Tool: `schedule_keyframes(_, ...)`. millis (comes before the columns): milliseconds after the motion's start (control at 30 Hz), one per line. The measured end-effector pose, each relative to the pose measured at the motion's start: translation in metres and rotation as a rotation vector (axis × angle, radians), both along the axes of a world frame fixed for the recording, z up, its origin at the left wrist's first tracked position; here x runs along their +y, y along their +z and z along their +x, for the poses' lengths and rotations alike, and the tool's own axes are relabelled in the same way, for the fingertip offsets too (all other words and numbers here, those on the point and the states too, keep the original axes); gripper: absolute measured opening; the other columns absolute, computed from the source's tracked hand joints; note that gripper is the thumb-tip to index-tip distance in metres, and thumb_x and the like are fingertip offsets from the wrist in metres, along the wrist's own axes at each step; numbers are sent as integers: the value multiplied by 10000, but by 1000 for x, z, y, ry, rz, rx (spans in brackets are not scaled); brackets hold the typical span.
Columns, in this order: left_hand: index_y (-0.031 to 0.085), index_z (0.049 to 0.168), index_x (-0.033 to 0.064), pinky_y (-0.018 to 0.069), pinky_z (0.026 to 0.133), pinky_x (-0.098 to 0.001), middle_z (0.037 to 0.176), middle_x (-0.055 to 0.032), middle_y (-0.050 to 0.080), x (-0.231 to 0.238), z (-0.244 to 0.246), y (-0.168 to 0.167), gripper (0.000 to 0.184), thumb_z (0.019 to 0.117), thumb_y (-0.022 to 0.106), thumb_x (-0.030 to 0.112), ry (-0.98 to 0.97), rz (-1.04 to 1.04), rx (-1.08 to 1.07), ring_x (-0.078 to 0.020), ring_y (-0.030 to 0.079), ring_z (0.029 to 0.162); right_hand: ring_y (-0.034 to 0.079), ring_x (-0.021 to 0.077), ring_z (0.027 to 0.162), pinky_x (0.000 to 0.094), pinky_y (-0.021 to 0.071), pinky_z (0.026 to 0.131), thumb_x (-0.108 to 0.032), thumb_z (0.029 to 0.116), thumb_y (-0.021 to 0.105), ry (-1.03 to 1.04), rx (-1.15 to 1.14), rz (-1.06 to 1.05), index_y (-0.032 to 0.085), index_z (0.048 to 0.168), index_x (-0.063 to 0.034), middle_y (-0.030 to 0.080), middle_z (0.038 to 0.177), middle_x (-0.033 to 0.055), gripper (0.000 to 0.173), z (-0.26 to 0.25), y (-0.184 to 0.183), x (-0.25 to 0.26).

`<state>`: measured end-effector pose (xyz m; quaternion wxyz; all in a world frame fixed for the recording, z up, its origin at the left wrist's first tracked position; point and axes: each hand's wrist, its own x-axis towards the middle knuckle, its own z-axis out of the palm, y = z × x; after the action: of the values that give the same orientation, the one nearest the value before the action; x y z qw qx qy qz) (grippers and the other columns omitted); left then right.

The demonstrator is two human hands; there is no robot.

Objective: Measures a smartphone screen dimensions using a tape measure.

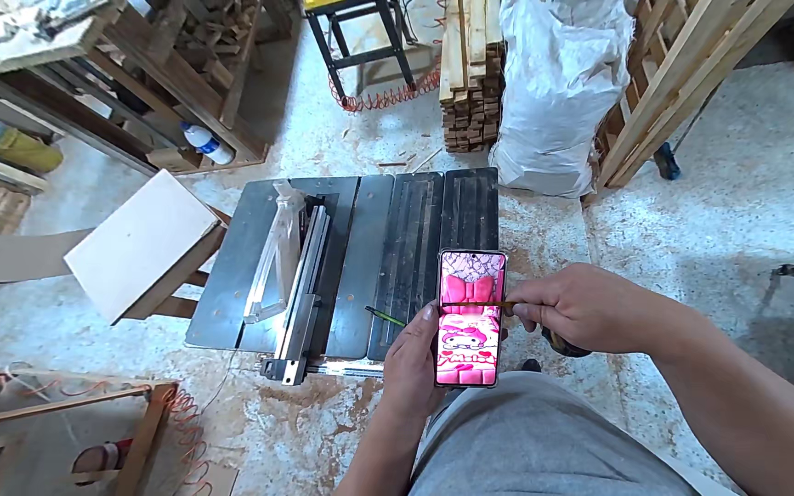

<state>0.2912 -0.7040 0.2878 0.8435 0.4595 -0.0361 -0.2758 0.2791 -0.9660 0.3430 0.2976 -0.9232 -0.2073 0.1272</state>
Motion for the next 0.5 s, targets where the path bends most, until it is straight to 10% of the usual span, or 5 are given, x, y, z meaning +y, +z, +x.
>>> schedule_keyframes(500, 613, 1348, 95, 616, 888, -452, 1182, -157, 708, 1, 0, 1, 489, 1124, 297, 394, -12, 14, -6, -233, 725, 1037, 623, -31, 698, 228, 540, 625, -356, 1107, 425, 4, 11, -6, 708, 1063, -263, 677, 810, -151, 301, 0, 1, -1)
